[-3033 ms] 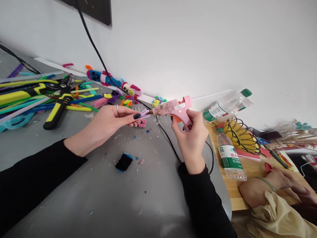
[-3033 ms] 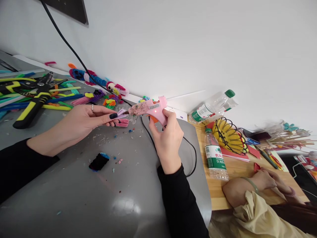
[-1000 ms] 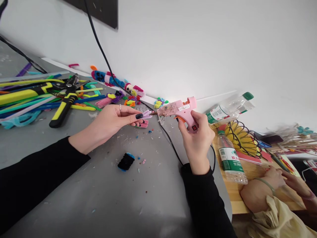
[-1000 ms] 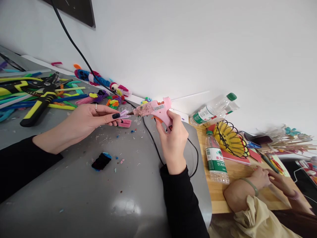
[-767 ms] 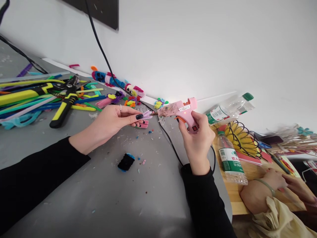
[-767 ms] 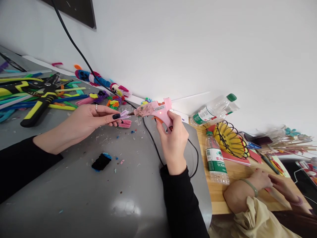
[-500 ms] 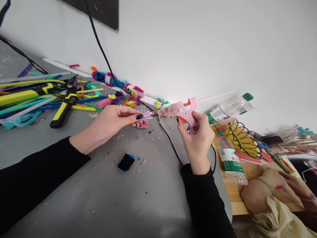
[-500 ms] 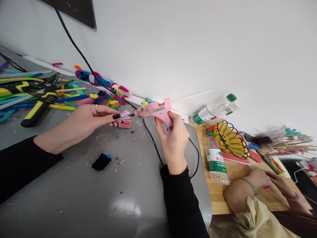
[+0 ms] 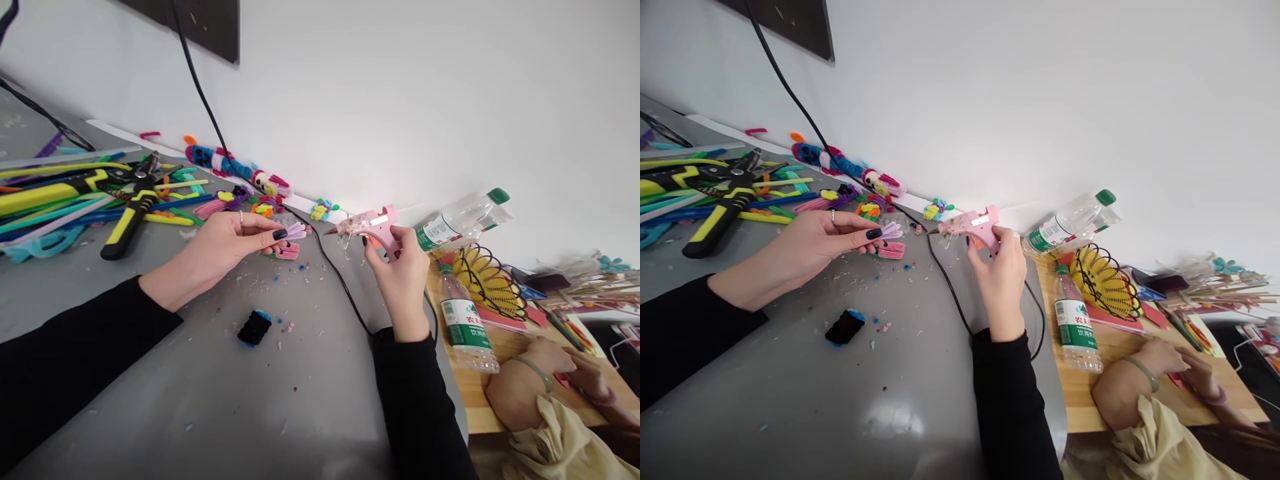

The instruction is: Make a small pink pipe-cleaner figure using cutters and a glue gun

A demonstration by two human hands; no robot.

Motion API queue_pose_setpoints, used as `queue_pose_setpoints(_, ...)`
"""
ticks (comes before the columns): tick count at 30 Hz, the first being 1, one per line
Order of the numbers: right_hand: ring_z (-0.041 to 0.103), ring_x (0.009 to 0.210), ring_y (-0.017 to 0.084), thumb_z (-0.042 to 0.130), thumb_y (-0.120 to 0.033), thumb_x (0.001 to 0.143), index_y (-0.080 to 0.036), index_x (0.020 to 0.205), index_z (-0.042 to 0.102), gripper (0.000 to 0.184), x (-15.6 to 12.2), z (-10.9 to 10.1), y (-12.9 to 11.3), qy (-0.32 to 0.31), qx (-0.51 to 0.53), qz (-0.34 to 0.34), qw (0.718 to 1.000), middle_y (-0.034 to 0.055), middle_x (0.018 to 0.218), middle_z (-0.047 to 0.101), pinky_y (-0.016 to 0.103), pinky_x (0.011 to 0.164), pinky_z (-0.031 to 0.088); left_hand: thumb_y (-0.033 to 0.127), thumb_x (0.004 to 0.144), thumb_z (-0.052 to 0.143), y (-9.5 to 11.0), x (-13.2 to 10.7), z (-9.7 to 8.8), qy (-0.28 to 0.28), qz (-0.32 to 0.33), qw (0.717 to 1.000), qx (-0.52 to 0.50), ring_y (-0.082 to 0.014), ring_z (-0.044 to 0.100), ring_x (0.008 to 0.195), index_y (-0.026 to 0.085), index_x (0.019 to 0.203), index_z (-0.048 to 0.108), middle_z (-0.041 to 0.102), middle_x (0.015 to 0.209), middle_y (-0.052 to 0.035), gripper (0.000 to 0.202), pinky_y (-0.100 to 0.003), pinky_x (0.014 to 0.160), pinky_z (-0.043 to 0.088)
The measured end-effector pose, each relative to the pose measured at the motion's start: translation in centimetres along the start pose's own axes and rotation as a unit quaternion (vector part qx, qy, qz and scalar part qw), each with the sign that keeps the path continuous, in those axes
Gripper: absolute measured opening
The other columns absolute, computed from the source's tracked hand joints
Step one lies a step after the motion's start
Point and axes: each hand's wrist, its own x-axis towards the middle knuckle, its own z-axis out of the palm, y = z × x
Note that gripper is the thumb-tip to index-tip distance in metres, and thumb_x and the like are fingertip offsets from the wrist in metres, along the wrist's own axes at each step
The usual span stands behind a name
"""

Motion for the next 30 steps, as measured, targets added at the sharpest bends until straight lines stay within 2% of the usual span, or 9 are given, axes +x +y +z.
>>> queue_pose_setpoints(3,0.062,0.077,0.024,0.072,-0.040,0.080,-0.017,0.097,0.062,0.030,-0.1,1.1,1.2,-0.055,-0.036,0.089,0.994,0.0084,0.087,0.068,0.036,0.071,0.048,0.027,0.072,0.080,0.2,-0.1,0.0,-0.006,0.012,1.000,0.013,-0.0166,0.068,0.074,0.019,0.093,0.080,0.078,0.080,-0.0035,0.023,-0.032,0.077,0.055)
queue_pose_setpoints(6,0.060,0.083,0.027,0.071,-0.040,0.081,-0.017,0.086,0.061,0.026,-0.5,1.8,2.2,-0.100,-0.083,0.105,0.986,0.0109,0.087,0.065,0.041,0.077,0.049,0.031,0.074,0.078,0.5,-0.5,0.1,-0.001,0.045,0.996,0.075,-0.0179,0.069,0.075,0.020,0.094,0.080,0.080,0.085,-0.0045,0.023,-0.033,0.077,0.055)
queue_pose_setpoints(9,0.058,0.099,0.032,0.069,-0.045,0.086,-0.016,0.092,0.065,0.030,-0.5,1.6,1.8,-0.048,-0.088,0.059,0.993,0.0160,0.102,0.064,0.049,0.089,0.048,0.032,0.079,0.075,0.6,-1.0,0.2,0.022,0.108,0.983,0.144,-0.0200,0.072,0.079,0.021,0.095,0.081,0.082,0.093,-0.0057,0.020,-0.033,0.079,0.057)
queue_pose_setpoints(12,0.059,0.107,0.030,0.066,-0.045,0.093,-0.018,0.106,0.067,0.029,-0.4,0.5,-0.3,-0.004,0.020,-0.008,1.000,0.0136,0.111,0.065,0.048,0.093,0.050,0.034,0.084,0.072,0.5,-1.5,0.5,0.037,0.201,0.958,0.199,-0.0229,0.074,0.086,0.027,0.091,0.082,0.082,0.095,-0.0039,0.015,-0.033,0.082,0.057)
queue_pose_setpoints(15,0.066,0.106,0.023,0.068,-0.041,0.097,-0.023,0.116,0.067,0.026,-0.6,-0.5,-3.3,-0.119,0.196,-0.093,0.969,0.0081,0.113,0.071,0.040,0.092,0.054,0.039,0.086,0.070,0.4,-1.9,0.7,0.010,0.266,0.936,0.232,-0.0243,0.075,0.094,0.036,0.084,0.082,0.082,0.095,-0.0011,0.012,-0.033,0.090,0.055)
queue_pose_setpoints(18,0.067,0.111,0.023,0.073,-0.043,0.096,-0.025,0.115,0.068,0.026,-1.1,-0.8,-5.3,-0.197,0.253,-0.143,0.936,0.0066,0.115,0.073,0.041,0.099,0.053,0.043,0.087,0.068,0.4,-2.2,0.8,-0.031,0.266,0.932,0.246,-0.0243,0.075,0.096,0.038,0.081,0.080,0.082,0.097,-0.0001,0.014,-0.034,0.097,0.055)
queue_pose_setpoints(22,0.067,0.107,0.022,0.070,-0.033,0.099,-0.025,0.107,0.070,0.011,-1.5,-0.5,-5.8,-0.205,0.273,-0.167,0.925,0.0041,0.105,0.075,0.041,0.096,0.053,0.044,0.088,0.069,0.4,-2.3,0.7,-0.050,0.268,0.929,0.252,-0.0247,0.075,0.098,0.038,0.082,0.080,0.083,0.101,-0.0001,0.014,-0.036,0.100,0.055)
queue_pose_setpoints(26,0.067,0.102,0.020,0.071,-0.025,0.098,-0.024,0.103,0.069,0.006,-1.5,-0.5,-5.7,-0.193,0.287,-0.182,0.920,0.0034,0.103,0.074,0.040,0.094,0.053,0.034,0.091,0.065,0.2,-2.3,0.6,-0.052,0.318,0.910,0.262,-0.0216,0.076,0.093,0.038,0.084,0.081,0.084,0.100,0.0014,0.017,-0.032,0.091,0.057)
queue_pose_setpoints(30,0.066,0.097,0.020,0.068,-0.022,0.098,-0.024,0.099,0.067,0.003,-1.6,-0.7,-6.0,-0.185,0.279,-0.195,0.922,0.0036,0.100,0.073,0.039,0.088,0.054,0.035,0.092,0.065,0.2,-2.4,0.7,-0.037,0.323,0.907,0.269,-0.0210,0.076,0.088,0.041,0.090,0.080,0.083,0.096,0.0029,0.017,-0.032,0.086,0.056)
